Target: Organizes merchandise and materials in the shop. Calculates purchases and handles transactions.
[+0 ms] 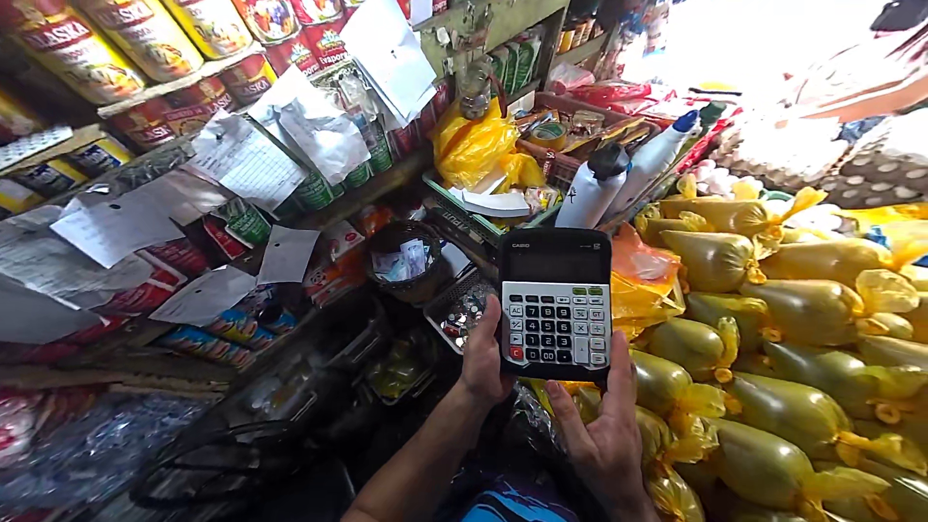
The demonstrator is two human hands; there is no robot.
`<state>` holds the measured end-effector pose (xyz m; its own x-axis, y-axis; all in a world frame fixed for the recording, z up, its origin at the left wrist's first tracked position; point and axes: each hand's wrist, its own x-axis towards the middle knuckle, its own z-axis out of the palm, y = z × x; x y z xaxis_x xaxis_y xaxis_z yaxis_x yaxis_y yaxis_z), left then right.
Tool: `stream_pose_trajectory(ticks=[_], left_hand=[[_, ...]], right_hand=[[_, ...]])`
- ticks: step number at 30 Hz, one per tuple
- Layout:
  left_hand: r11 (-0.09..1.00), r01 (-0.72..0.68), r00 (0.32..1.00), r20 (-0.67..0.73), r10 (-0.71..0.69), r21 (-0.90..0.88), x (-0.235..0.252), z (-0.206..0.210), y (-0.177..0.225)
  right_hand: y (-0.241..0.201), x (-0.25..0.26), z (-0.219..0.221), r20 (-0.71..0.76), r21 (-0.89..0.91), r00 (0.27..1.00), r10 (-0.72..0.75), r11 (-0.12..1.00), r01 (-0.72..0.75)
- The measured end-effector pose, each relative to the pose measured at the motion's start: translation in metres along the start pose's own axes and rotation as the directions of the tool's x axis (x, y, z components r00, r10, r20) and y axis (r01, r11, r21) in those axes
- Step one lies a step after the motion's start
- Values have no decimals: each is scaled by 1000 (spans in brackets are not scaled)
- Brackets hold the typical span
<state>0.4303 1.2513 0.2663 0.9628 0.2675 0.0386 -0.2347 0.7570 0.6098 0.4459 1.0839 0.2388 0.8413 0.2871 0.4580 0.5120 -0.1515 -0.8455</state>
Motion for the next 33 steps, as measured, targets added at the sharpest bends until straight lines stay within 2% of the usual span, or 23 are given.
stream_pose_trajectory(ticks=[11, 15, 21, 25, 28, 33], left_hand=[[984, -21, 993, 118, 0, 176, 18, 15, -15], [979, -7, 994, 106, -15, 205, 20, 19, -22], [949, 24, 996, 69, -48, 315, 22, 27, -30], [948, 4, 994, 103, -39, 319, 22, 27, -34], [956, -3, 991, 126, -36, 294, 24, 26, -36], [973, 18, 990, 131, -49, 231, 27, 27, -42]], right_hand=[[-4, -4, -19, -90, -101, 996, 27, 994, -36], [-5, 0, -28, -120, -256, 991, -60, 966, 27], [-14, 5, -28, -89, -497, 981, -173, 861, 107], [-11, 9, -22, -82, -601, 969, -233, 787, 139], [-13, 13, -27, -102, -608, 965, -242, 783, 132], [-10, 17, -35, -95, -643, 977, -189, 762, 85]])
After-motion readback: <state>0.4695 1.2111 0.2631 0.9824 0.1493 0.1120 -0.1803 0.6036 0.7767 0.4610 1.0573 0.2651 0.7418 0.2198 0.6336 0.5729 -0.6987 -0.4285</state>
